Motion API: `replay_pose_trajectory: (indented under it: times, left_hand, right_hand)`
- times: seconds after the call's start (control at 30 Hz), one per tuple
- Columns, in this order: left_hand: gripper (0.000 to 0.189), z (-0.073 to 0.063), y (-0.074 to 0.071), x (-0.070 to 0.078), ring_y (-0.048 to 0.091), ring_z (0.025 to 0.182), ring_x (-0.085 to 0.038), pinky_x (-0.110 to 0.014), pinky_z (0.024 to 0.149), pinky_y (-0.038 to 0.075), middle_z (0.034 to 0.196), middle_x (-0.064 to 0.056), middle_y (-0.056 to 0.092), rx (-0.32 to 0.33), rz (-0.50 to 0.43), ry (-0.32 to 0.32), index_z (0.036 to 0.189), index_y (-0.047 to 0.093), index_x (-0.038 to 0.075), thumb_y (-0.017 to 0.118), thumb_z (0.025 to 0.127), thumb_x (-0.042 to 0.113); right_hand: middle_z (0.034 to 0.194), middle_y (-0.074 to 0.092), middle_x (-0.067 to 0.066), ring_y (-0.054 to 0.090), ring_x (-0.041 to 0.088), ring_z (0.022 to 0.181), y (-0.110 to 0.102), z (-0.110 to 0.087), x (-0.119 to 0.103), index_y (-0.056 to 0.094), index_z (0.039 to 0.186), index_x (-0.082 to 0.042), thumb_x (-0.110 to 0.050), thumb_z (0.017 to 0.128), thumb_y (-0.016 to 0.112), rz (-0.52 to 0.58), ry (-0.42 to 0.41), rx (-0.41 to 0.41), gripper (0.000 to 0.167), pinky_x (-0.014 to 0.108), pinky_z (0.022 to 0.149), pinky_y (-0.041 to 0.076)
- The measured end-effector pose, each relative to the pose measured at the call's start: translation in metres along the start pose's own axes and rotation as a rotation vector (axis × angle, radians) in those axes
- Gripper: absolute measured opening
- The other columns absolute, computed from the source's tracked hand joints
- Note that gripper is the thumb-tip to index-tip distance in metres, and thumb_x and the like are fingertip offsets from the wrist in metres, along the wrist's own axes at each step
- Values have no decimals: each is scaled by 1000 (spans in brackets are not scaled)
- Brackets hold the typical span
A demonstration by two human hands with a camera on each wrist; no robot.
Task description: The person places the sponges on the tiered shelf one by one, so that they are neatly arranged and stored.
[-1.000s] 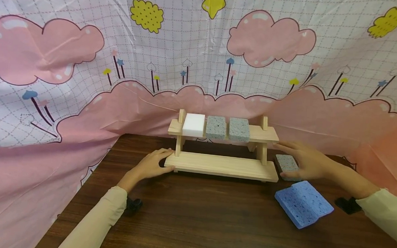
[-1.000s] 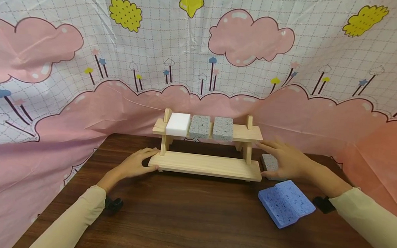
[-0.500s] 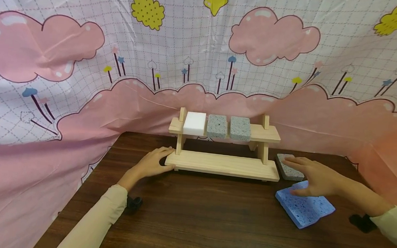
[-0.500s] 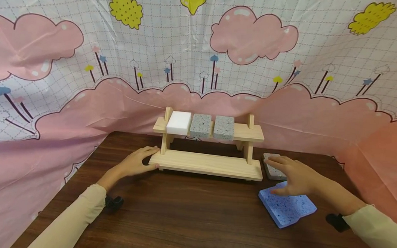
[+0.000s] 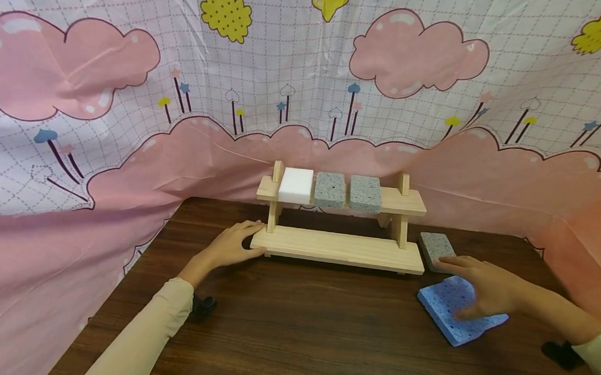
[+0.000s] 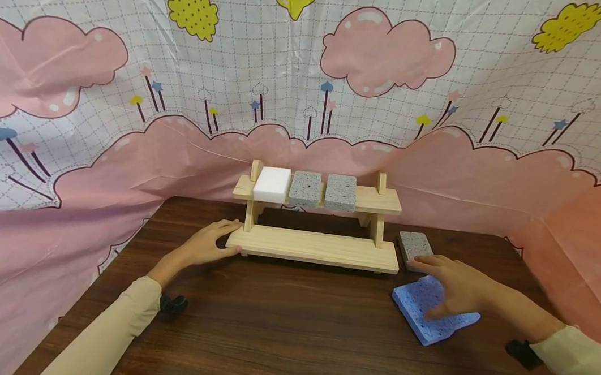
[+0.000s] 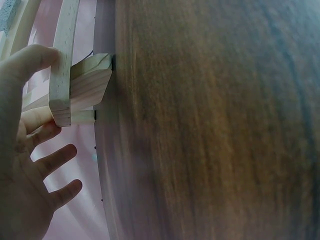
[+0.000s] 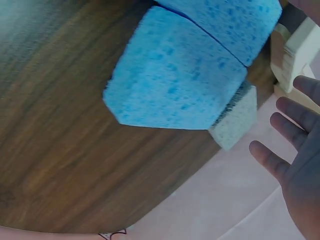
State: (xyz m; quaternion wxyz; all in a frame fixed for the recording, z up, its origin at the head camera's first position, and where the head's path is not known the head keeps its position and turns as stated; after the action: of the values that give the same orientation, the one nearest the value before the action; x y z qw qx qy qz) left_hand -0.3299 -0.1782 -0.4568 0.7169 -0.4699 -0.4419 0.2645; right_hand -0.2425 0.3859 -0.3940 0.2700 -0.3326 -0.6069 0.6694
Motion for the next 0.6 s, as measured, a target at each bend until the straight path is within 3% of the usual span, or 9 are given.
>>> replay_pose_trajectory:
  times: [0.23, 0.6]
  left_hand:
    - [78, 0, 0, -1, 44, 144, -40, -64, 112, 40, 158, -9, 46, -4, 3, -4, 156, 44, 18, 67, 93, 57]
    - [78, 0, 0, -1, 43, 144, -40, -65, 112, 39, 159, -7, 45, -9, -2, -13, 156, 44, 19, 66, 93, 58]
  right_hand:
    - [148, 49, 28, 53, 58, 126, 7, -11, 2, 50, 150, -15, -65, 62, 88, 42, 35, -80, 108, 71, 85, 51]
    - [149, 46, 29, 48, 57, 129, 14, -20, 9, 52, 148, -11, -60, 54, 94, 78, 36, -114, 114, 71, 85, 50]
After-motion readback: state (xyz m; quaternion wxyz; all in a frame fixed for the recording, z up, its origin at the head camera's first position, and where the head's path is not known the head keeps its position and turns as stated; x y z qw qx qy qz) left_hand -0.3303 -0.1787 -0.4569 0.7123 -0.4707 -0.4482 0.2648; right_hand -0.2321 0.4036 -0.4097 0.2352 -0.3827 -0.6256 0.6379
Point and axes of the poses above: each hand's wrist, its own z-axis towards the middle knuckle, its own y-axis out of the palm, x = y × z, the point moved 2 cm from there along z, towards the middle knuckle
